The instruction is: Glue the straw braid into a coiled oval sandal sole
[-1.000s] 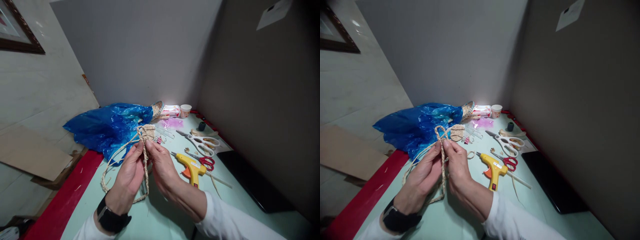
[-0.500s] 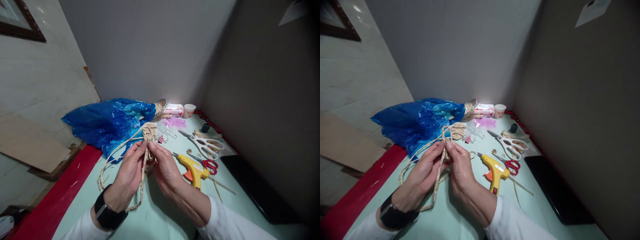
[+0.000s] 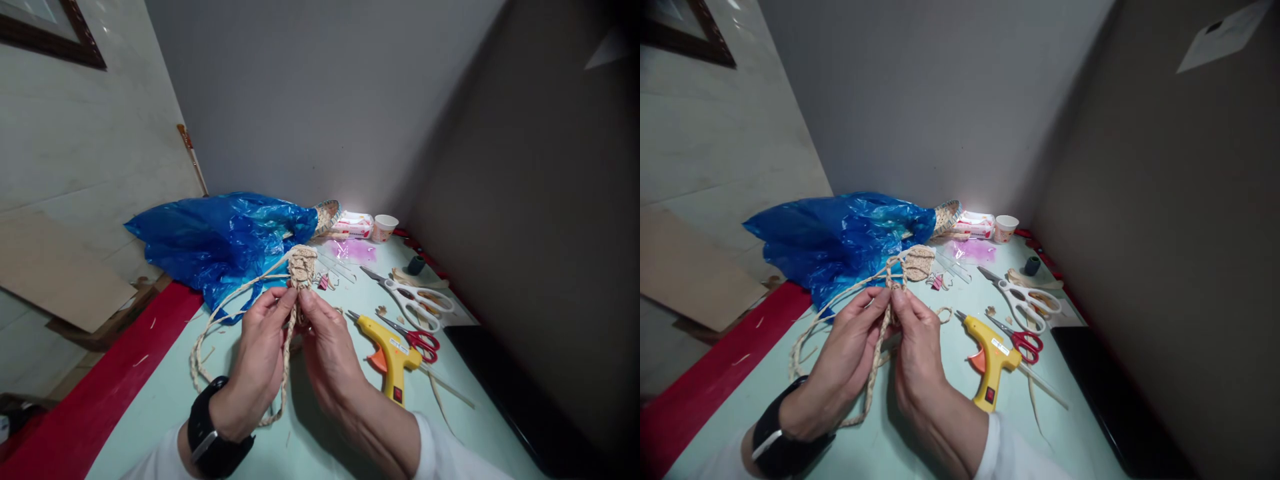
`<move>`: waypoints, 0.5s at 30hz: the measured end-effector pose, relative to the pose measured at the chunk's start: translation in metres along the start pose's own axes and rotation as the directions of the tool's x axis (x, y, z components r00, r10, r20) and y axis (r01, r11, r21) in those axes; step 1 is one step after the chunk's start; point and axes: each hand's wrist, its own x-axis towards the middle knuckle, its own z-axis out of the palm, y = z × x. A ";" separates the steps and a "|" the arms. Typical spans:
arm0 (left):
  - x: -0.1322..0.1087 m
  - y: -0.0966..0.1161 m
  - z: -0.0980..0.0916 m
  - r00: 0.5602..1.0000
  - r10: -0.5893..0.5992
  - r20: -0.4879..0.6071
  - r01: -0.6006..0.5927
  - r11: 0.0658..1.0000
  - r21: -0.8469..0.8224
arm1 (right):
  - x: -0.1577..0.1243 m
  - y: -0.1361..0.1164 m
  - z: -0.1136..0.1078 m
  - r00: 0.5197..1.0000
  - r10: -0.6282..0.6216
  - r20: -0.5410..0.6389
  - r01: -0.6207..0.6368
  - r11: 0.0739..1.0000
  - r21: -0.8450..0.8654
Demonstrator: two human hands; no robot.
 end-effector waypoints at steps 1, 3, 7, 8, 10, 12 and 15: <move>0.000 0.000 0.000 1.000 0.004 0.002 -0.004 1.000 0.007 | 0.000 -0.001 0.000 1.000 0.001 0.001 -0.001 1.000 0.000; 0.000 0.001 -0.001 1.000 0.007 0.007 -0.007 1.000 0.019 | -0.001 -0.002 0.000 1.000 0.009 0.008 -0.009 1.000 -0.004; 0.002 0.002 -0.002 1.000 0.018 0.008 -0.018 0.999 0.039 | -0.002 -0.003 -0.001 1.000 0.018 0.013 -0.018 1.000 -0.021; 0.003 0.003 -0.002 1.000 0.028 0.003 -0.028 0.999 0.043 | -0.002 -0.003 -0.001 1.000 0.016 0.012 -0.016 1.000 -0.026; 0.003 0.003 -0.003 0.999 0.048 -0.006 -0.048 0.998 0.052 | -0.002 -0.002 -0.001 1.000 0.013 0.006 -0.013 0.999 -0.030; 0.003 0.003 -0.003 0.998 0.058 -0.009 -0.057 0.997 0.061 | -0.002 0.000 -0.002 1.000 0.010 -0.004 -0.010 0.999 -0.034; 0.002 0.004 -0.002 0.999 0.039 0.002 -0.039 0.996 0.079 | -0.002 0.003 -0.003 1.000 0.014 -0.016 -0.015 0.999 -0.046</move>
